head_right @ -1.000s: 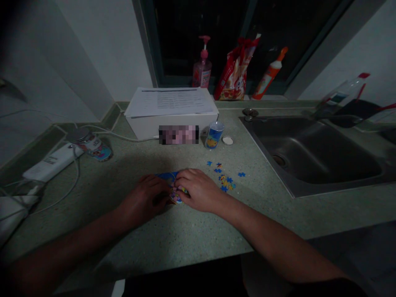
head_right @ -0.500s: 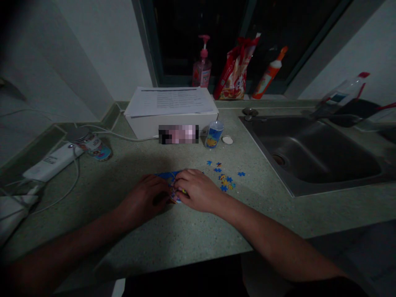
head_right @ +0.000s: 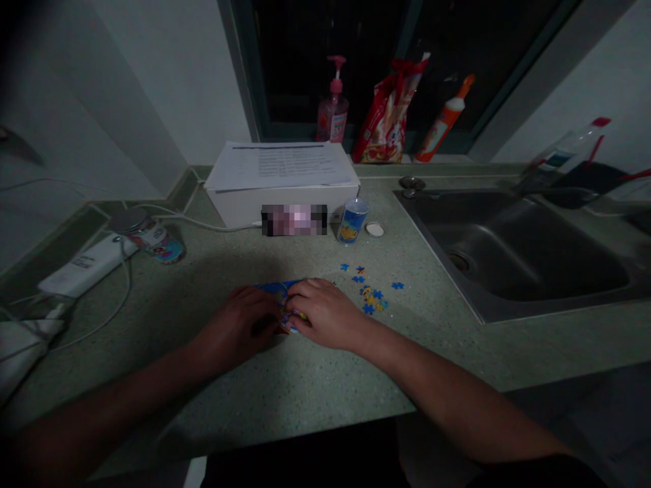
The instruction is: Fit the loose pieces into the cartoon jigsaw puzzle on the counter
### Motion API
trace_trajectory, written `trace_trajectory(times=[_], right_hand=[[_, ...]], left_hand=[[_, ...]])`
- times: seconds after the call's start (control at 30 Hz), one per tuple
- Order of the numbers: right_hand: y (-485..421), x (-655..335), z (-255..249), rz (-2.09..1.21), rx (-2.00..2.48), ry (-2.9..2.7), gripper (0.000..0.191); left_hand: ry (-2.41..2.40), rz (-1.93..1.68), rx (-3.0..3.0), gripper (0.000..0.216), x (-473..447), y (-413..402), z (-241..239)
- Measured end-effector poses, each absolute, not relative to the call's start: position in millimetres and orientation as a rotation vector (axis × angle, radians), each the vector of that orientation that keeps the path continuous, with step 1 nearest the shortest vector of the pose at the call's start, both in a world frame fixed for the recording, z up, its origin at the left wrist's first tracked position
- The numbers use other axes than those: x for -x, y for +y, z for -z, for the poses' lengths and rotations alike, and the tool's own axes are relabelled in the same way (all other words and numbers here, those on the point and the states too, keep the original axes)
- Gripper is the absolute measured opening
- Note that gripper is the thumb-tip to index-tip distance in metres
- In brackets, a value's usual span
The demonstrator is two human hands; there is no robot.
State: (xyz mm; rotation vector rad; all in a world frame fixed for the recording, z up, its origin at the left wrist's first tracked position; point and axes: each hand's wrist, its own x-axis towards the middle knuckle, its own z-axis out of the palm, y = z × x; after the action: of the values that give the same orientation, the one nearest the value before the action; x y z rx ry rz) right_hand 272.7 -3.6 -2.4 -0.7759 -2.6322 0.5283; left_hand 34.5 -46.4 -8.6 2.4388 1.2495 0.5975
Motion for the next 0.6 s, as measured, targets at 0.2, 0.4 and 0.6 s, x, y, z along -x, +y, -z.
trace_trajectory(times=[0.2, 0.4, 0.6], right_hand=[[-2.8, -273.4, 3.6, -0.519, 0.763, -2.637, 0.009], [-3.1, -273.6, 2.5, -0.496, 0.766, -2.625, 0.008], [-3.0, -275.0, 1.6, -0.47, 0.747, -2.619, 0.012]], left_hand=[[1.213, -0.606, -2.451, 0.013, -34.2, -46.4, 5.8], [1.234, -0.643, -2.423, 0.021, -33.0, -46.9, 2.5], [1.381, -0.793, -2.382, 0.027, -26.7, -43.1, 1.7]])
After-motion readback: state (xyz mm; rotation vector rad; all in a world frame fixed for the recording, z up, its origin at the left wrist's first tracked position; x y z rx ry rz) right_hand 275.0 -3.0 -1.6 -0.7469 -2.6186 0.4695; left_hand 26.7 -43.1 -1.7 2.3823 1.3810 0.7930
